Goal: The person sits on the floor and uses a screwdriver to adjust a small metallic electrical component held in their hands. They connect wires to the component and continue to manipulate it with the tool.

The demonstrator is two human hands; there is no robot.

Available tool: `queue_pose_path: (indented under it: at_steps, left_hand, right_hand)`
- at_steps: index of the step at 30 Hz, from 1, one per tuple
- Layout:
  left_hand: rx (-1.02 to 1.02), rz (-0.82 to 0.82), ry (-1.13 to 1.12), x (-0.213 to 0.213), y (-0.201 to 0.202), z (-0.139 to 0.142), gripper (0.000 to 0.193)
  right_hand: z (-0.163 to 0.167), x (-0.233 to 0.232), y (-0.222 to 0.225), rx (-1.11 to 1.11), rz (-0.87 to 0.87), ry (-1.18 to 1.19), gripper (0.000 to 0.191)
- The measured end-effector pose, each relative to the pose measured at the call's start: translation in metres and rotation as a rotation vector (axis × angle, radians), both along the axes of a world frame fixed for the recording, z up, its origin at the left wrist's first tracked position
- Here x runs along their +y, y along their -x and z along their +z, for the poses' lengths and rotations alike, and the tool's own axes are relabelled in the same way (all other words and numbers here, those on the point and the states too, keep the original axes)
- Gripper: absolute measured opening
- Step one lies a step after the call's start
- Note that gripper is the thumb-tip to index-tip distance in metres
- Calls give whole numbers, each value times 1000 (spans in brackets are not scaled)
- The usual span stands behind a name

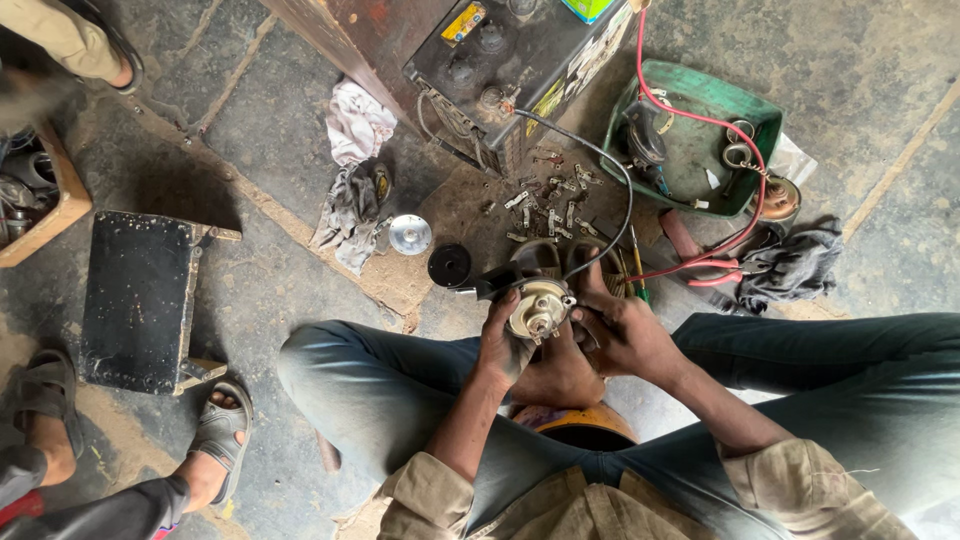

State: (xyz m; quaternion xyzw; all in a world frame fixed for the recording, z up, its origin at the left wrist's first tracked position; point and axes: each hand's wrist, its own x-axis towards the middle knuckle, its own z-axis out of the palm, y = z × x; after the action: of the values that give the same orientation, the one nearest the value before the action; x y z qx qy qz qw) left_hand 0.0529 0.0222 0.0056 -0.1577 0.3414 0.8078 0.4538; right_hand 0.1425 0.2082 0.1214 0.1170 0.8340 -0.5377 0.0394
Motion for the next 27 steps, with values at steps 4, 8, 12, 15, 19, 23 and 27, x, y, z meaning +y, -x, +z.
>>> queue_pose_path:
  at_steps: [4,8,12,15,19,23,27]
  left_hand:
    - [45,-30,22,3,0,6,53]
    - [76,-32,37,5,-1,6,55]
    - [44,-13,22,6,-3,1,56]
    - [45,-8,47,7,-2,-3,55]
    - [55,17,25,8,-2,-5,53]
    - [80,13,53,6,-2,-5,49]
    - [61,24,70,5,-1,-7,49]
  right_hand:
    - [-3,0,-1,-7,-41,1,17]
    - [-1,-3,0,-28,-48,25,16]
    - [3,-7,-1,-136,-107,138,16]
    - [2,-6,0,-161,-91,116,15]
    - [-5,-1,2,-33,-40,30,13]
    - [-18,2,-1,-16,-3,-82,17]
    - [-29,7,-5,131,72,-277,24]
